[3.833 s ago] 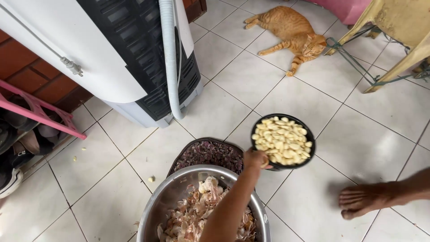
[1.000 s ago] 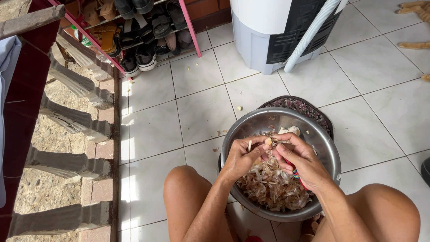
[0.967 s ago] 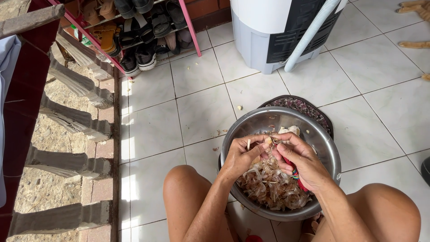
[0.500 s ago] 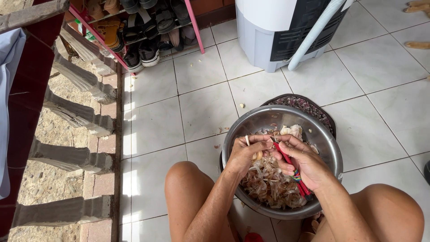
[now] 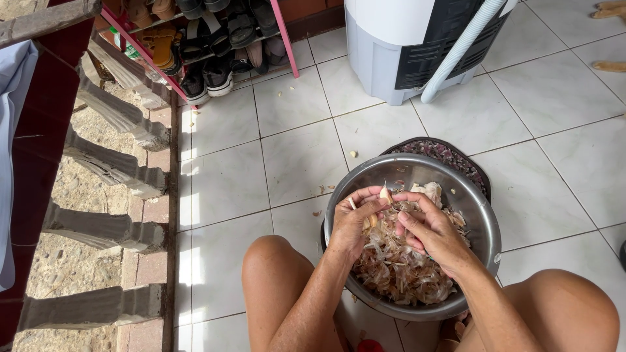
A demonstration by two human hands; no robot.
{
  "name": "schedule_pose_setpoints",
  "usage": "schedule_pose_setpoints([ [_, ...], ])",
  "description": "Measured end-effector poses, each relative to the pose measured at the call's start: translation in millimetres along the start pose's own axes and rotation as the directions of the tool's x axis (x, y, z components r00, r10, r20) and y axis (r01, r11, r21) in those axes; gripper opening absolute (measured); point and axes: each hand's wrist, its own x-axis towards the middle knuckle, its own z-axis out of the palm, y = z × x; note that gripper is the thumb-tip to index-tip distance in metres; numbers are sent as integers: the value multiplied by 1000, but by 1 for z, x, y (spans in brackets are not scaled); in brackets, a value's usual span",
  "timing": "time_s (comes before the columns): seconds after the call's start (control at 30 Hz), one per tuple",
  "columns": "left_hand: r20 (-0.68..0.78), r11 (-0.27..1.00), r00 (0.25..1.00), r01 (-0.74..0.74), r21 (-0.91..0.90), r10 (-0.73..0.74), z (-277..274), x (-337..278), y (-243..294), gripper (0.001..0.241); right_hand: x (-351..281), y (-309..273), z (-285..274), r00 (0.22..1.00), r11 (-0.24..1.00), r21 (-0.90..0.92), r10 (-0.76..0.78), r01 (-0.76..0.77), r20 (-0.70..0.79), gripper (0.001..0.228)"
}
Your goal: Peeling garlic cloves manually and with a small tool, then placing them into a separate container.
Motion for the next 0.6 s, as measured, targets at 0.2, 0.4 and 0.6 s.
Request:
schedule_pose_setpoints([
  [0.2, 30, 999, 999, -29, 13, 29, -1, 0, 1, 33, 5, 4, 1, 1000, 991, 133, -1, 2, -7, 35],
  [0.4, 64, 998, 998, -32, 47, 29, 4, -3, 3, 33, 2, 2, -1, 997, 968, 240, 65, -72, 35, 35],
  [0.6, 77, 985, 989, -131, 113, 123, -4, 3, -5, 36, -2, -5, -1, 999, 990, 141, 18, -22, 28, 39],
])
